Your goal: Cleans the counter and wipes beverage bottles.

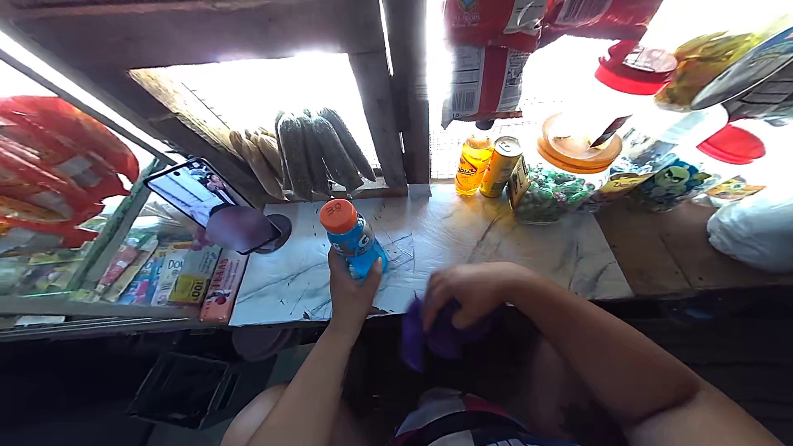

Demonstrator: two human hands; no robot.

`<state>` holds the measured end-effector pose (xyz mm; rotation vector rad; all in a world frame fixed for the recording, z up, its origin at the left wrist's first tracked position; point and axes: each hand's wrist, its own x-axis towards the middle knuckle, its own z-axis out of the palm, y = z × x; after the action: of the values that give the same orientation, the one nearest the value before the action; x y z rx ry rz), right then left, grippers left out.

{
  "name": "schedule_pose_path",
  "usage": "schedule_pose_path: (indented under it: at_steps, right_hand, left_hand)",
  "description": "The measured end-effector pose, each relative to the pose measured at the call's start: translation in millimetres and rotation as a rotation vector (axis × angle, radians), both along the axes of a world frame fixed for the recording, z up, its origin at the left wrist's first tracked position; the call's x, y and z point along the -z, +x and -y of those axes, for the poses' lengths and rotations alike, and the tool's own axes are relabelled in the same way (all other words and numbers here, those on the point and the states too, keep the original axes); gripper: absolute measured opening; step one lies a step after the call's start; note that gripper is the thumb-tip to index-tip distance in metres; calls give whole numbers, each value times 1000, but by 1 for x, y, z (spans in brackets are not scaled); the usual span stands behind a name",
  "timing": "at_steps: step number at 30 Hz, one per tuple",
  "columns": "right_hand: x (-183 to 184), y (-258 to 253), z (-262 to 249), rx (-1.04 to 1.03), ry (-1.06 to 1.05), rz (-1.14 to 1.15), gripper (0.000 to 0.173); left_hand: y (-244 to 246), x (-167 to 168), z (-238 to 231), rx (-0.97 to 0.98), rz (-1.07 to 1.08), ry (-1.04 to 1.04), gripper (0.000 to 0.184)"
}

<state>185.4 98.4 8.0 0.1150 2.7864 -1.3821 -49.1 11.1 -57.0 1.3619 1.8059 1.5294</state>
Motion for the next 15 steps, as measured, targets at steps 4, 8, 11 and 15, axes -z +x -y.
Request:
schedule_pose_path:
  at_steps: [4, 8, 11, 15]
  right_hand:
    - [-19, 36, -20, 197, -86, -174, 36]
    - [-6, 24, -42, 689, 291, 17, 54]
    - [13, -8, -44, 765, 414, 313, 67]
    - [31, -43, -50, 824, 556, 220, 55]
  left_hand:
    - [4, 0, 0, 1, 8, 19, 87]
    - [4, 2, 1, -16, 1, 43, 91]
    - [-1, 6, 1, -8, -50, 97, 99]
    - [-5, 7, 1, 0, -61, 108, 102]
